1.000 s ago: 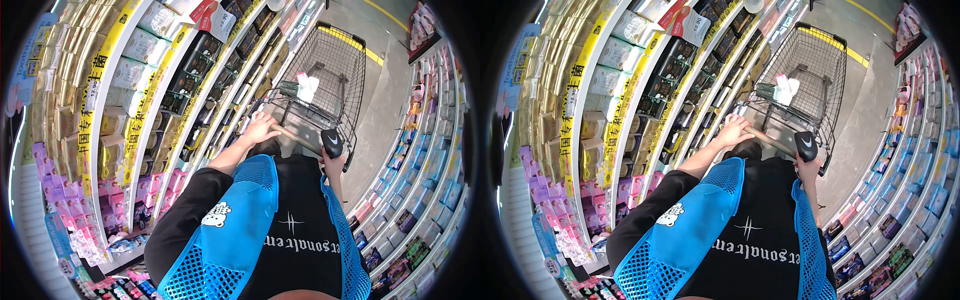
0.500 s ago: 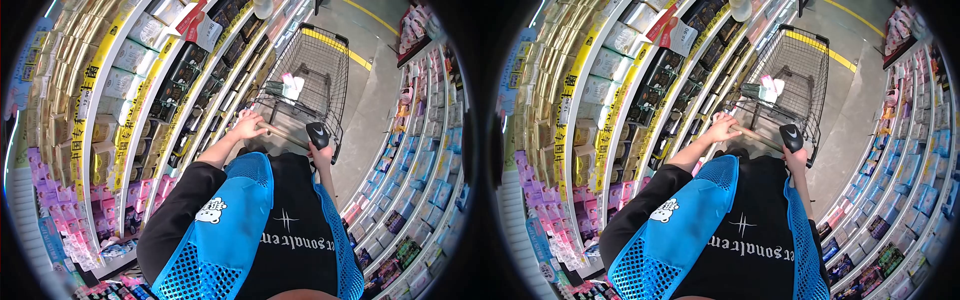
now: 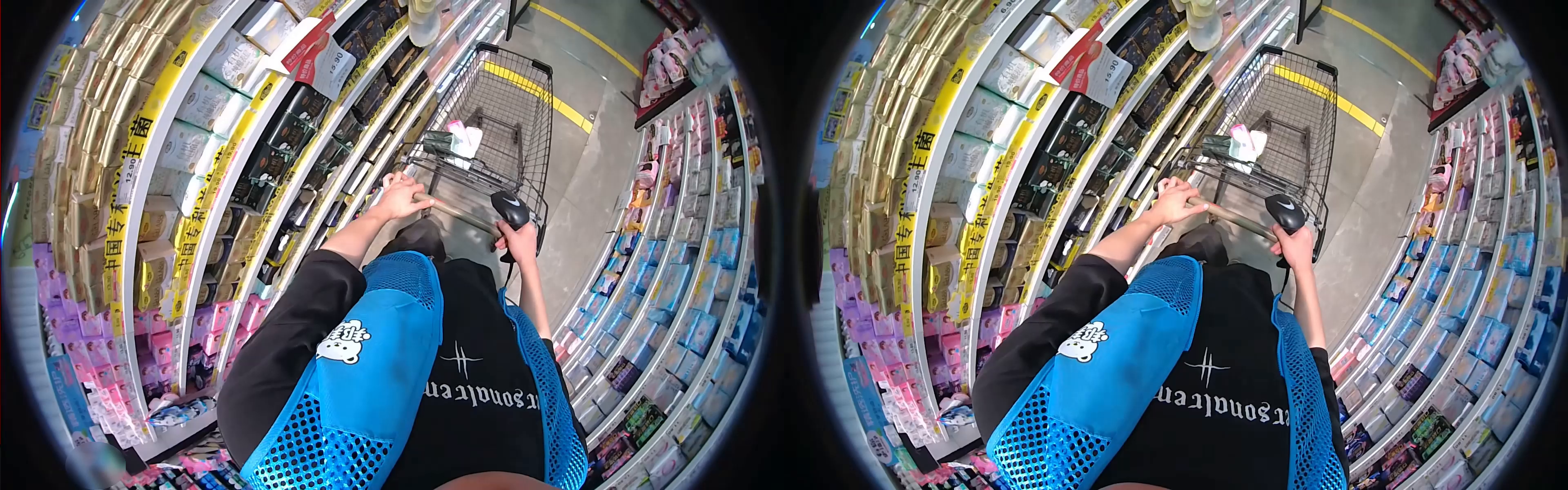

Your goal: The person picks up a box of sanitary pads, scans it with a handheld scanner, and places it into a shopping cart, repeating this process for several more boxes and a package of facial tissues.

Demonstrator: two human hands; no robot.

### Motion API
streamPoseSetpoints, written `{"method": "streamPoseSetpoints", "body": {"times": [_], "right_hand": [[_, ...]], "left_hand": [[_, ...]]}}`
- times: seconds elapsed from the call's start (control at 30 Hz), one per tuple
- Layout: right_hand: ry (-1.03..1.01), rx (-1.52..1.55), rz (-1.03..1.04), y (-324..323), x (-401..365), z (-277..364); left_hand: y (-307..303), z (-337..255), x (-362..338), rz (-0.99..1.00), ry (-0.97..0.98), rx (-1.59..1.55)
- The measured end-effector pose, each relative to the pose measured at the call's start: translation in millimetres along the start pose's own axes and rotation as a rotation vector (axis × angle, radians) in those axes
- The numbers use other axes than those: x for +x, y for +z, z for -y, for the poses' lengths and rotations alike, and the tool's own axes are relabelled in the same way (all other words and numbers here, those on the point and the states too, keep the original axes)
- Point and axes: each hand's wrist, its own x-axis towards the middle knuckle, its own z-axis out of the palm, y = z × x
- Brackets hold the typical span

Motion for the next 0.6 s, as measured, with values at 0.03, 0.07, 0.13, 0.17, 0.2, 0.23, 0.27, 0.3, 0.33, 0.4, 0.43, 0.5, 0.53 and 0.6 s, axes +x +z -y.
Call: {"method": "streamPoseSetpoints", "body": {"times": [0.03,0.07,0.13,0.17,0.2,0.23,0.27,0.3,0.33,0.4,0.43,0.5,0.53,0.6], "right_hand": [[-0.004,0.004,0.005,-2,6,1],[0.005,-0.015,-0.001,-4,12,2],[0.017,-0.028,0.019,-10,27,1],[0.027,-0.072,0.022,-12,34,1],[0.019,-0.041,0.007,-13,40,2],[0.016,-0.026,-0.005,-14,48,3],[0.015,-0.013,-0.015,-14,55,3],[0.017,0.001,-0.025,-14,61,6],[0.003,-0.004,-0.054,-13,66,7],[-0.033,-0.027,-0.123,-13,79,8],[-0.053,-0.037,-0.160,-14,86,9],[-0.072,-0.025,-0.174,-18,100,14],[-0.070,-0.032,-0.167,-21,106,18],[-0.076,-0.028,-0.155,-28,125,23]], "left_hand": [[1,1,5,-0.006,0.004,-0.005],[2,2,11,0.003,0.000,0.007],[-1,2,22,0.000,0.013,0.003],[-4,2,29,-0.005,0.018,0.002],[-7,4,38,0.043,0.004,-0.006],[-10,5,47,0.045,0.001,0.009],[-11,6,54,0.048,-0.003,0.022],[-12,7,62,0.054,-0.009,0.034],[-12,10,70,0.065,-0.005,0.044],[-12,13,86,0.043,0.002,0.041],[-13,13,96,0.041,0.006,0.036],[-14,14,113,0.022,0.006,0.028],[-14,15,121,0.002,0.008,0.022],[-20,15,140,0.001,-0.007,0.031]]}}
